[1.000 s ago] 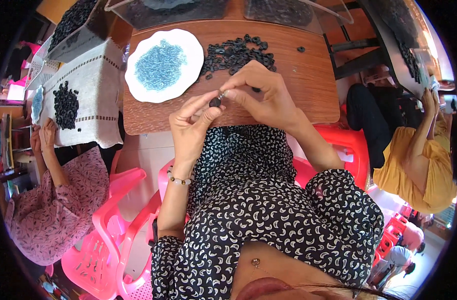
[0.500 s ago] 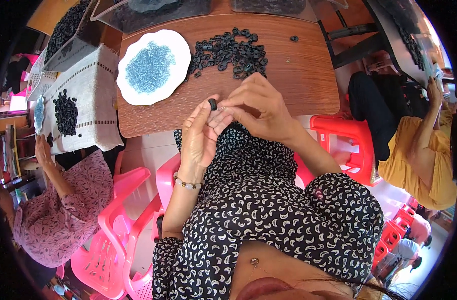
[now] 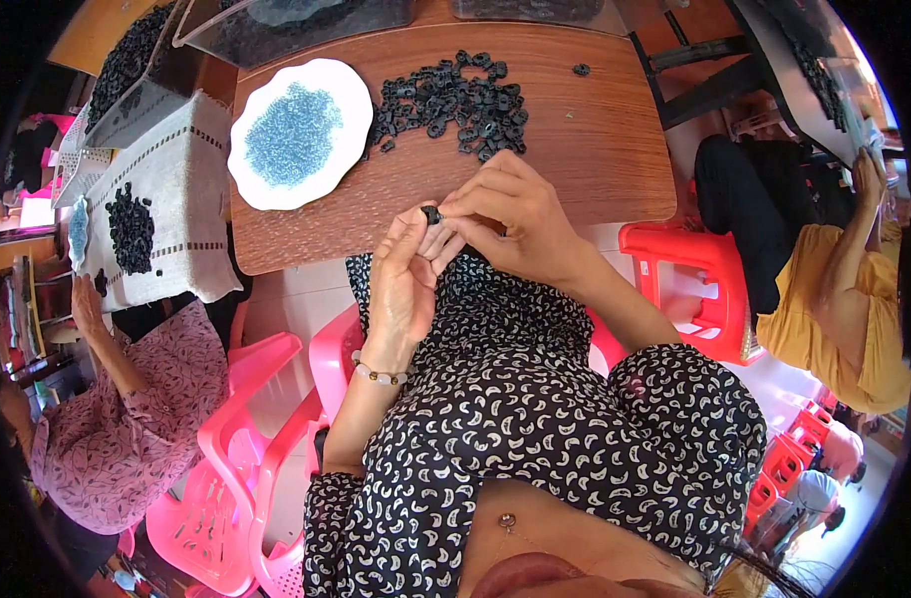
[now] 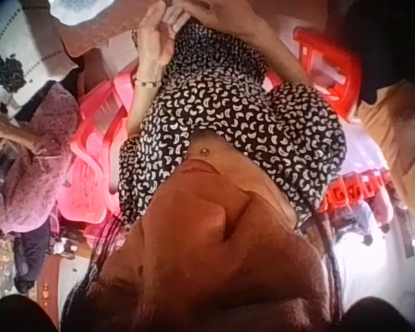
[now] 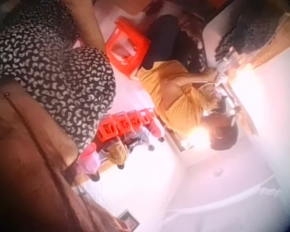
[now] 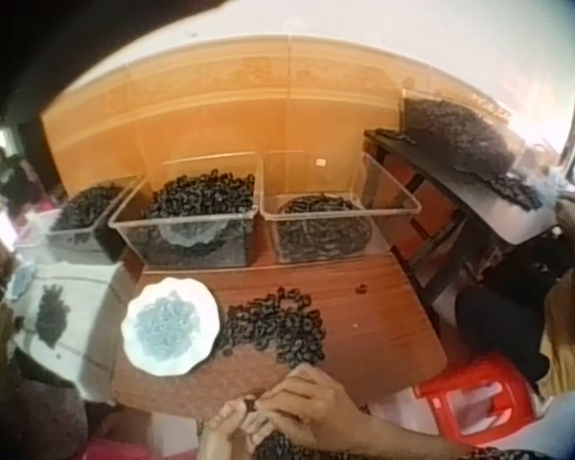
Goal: The person sorts small black plastic parts from a pile on the table before picking one up and inserting a small metal spring from a white plate into it. They then place the assembled piece back onto the table and repeat the process.
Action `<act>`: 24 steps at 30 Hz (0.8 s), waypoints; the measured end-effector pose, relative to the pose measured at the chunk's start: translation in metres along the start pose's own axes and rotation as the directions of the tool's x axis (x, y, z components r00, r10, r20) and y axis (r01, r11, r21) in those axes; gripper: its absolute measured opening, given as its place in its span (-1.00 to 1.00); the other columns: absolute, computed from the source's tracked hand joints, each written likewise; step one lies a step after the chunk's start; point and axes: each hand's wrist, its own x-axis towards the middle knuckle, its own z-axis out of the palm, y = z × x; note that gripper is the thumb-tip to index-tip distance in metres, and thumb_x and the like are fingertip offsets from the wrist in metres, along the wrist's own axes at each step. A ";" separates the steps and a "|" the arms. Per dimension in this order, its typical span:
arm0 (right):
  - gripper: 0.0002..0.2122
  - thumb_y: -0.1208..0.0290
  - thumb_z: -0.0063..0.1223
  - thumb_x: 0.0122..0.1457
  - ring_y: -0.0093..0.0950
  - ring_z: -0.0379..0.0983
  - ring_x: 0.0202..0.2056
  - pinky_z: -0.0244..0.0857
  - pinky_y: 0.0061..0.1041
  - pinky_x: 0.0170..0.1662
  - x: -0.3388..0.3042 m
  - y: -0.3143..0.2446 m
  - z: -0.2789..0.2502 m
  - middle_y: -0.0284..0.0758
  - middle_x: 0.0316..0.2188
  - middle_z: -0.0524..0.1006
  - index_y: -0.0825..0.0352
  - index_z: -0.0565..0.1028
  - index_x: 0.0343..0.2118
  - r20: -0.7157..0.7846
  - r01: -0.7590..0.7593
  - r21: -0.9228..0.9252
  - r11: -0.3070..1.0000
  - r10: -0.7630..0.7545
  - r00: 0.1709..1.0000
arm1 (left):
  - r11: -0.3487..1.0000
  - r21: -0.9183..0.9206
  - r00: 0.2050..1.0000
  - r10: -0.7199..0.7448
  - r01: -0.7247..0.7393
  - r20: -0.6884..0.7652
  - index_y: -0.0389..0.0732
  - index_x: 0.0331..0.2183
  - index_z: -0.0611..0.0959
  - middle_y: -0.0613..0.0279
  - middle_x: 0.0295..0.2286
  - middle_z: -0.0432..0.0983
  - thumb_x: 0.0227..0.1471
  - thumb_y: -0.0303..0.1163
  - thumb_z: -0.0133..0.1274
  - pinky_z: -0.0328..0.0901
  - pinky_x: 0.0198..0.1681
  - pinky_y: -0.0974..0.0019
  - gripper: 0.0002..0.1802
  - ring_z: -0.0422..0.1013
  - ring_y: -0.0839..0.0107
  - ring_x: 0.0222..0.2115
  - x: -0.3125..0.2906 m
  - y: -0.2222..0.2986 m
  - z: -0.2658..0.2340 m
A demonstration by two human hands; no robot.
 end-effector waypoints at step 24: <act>-0.86 0.37 0.30 0.07 -0.37 0.39 -0.32 0.31 -0.39 -0.24 0.011 -0.001 -0.020 -0.41 -0.51 0.56 0.24 0.63 -0.31 0.403 -0.187 0.268 0.945 0.066 0.913 | 0.921 0.384 0.964 -0.038 -0.067 0.261 -0.35 -0.01 0.62 0.06 -0.24 0.67 0.19 -0.43 0.17 0.55 -0.24 0.31 -0.65 0.60 0.40 -0.35 -0.014 0.016 -0.026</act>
